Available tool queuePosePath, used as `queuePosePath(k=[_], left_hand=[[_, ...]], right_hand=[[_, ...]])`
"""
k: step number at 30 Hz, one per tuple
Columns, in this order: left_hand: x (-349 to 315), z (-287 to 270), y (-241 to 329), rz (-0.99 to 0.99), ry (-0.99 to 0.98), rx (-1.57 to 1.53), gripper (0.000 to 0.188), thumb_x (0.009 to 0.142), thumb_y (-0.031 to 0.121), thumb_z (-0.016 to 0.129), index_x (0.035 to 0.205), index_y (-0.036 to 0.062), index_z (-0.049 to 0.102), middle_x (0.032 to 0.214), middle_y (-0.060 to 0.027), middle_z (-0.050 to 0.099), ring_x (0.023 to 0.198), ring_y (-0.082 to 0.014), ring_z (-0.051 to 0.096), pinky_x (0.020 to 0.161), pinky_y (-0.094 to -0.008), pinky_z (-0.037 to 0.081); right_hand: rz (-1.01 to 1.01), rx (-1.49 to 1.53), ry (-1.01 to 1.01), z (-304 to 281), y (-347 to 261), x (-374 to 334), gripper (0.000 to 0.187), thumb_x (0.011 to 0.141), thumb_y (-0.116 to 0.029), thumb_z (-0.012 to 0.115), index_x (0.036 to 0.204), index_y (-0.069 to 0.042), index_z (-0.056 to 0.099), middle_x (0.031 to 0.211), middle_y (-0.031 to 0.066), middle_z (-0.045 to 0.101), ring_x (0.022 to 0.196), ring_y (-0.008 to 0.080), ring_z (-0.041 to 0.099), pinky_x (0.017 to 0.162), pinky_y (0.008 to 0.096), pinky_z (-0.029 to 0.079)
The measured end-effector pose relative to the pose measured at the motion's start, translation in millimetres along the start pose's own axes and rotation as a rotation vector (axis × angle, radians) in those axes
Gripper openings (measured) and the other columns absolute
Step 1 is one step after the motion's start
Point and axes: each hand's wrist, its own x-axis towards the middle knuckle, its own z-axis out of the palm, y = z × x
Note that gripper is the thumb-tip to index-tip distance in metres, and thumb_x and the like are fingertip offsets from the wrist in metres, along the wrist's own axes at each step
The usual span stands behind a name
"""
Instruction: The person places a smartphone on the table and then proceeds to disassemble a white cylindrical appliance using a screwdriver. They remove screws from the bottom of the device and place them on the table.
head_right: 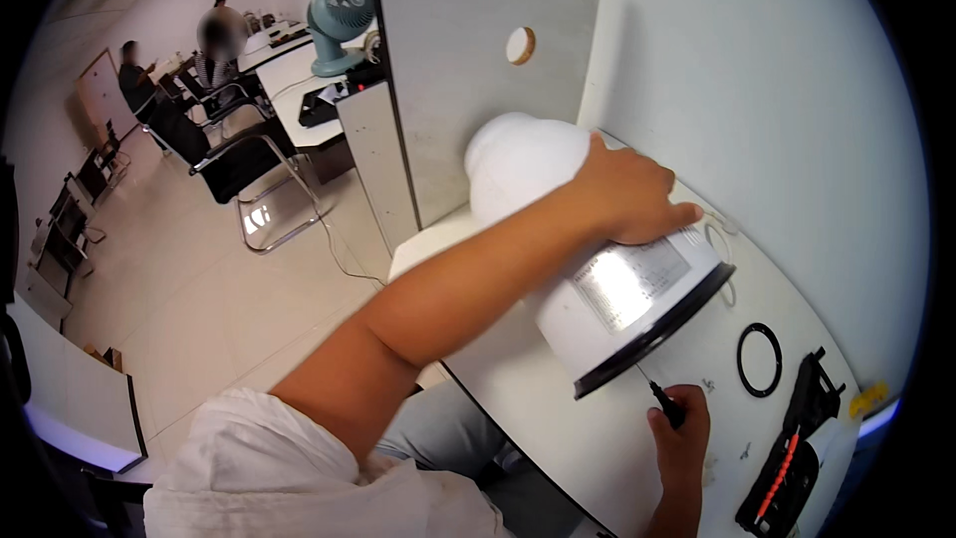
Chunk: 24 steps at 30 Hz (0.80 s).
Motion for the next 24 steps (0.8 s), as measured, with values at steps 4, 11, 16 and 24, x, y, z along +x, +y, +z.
queuePosePath(k=[4, 11, 16, 24], left_hand=[[3, -7, 2, 0.011, -0.083, 0.026, 0.060, 0.092, 0.054, 0.038, 0.115, 0.0058, 0.066, 0.118, -0.0158, 0.064, 0.116, -0.0334, 0.055, 0.106, -0.0644, 0.020], [6, 3, -5, 0.032, 0.064, 0.007, 0.056, 0.090, 0.055, 0.042, 0.109, 0.0087, 0.068, 0.102, -0.0132, 0.069, 0.097, -0.0309, 0.063, 0.086, -0.0409, 0.045], [5, 5, -5, 0.046, 0.115, -0.107, 0.050, 0.089, 0.050, 0.045, 0.106, 0.0100, 0.069, 0.099, -0.0118, 0.070, 0.093, -0.0303, 0.065, 0.082, -0.0392, 0.048], [2, 9, -1, -0.011, 0.123, -0.164, 0.049, 0.089, 0.050, 0.048, 0.106, 0.0091, 0.069, 0.098, -0.0129, 0.070, 0.087, -0.0274, 0.066, 0.082, -0.0359, 0.048]], right_hand=[[-0.178, -0.122, 0.037, -3, 31, 5, 0.017, 0.073, -0.001, 0.064, 0.087, -0.001, 0.056, 0.078, 0.0060, 0.051, 0.069, 0.0165, 0.049, 0.063, 0.0295, 0.041], [-0.267, -0.163, 0.012, -1, 6, 6, 0.012, 0.078, -0.005, 0.063, 0.088, 0.001, 0.060, 0.079, 0.0099, 0.052, 0.066, 0.0213, 0.053, 0.061, 0.0316, 0.042], [-0.223, -0.130, -0.024, -3, 2, 5, 0.009, 0.086, -0.006, 0.057, 0.092, 0.000, 0.059, 0.084, 0.0108, 0.056, 0.071, 0.0240, 0.055, 0.066, 0.0316, 0.044], [-0.227, -0.204, -0.053, 0, 7, 3, 0.019, 0.084, -0.007, 0.062, 0.101, -0.004, 0.053, 0.092, 0.0114, 0.060, 0.078, 0.0277, 0.060, 0.069, 0.0363, 0.047]])
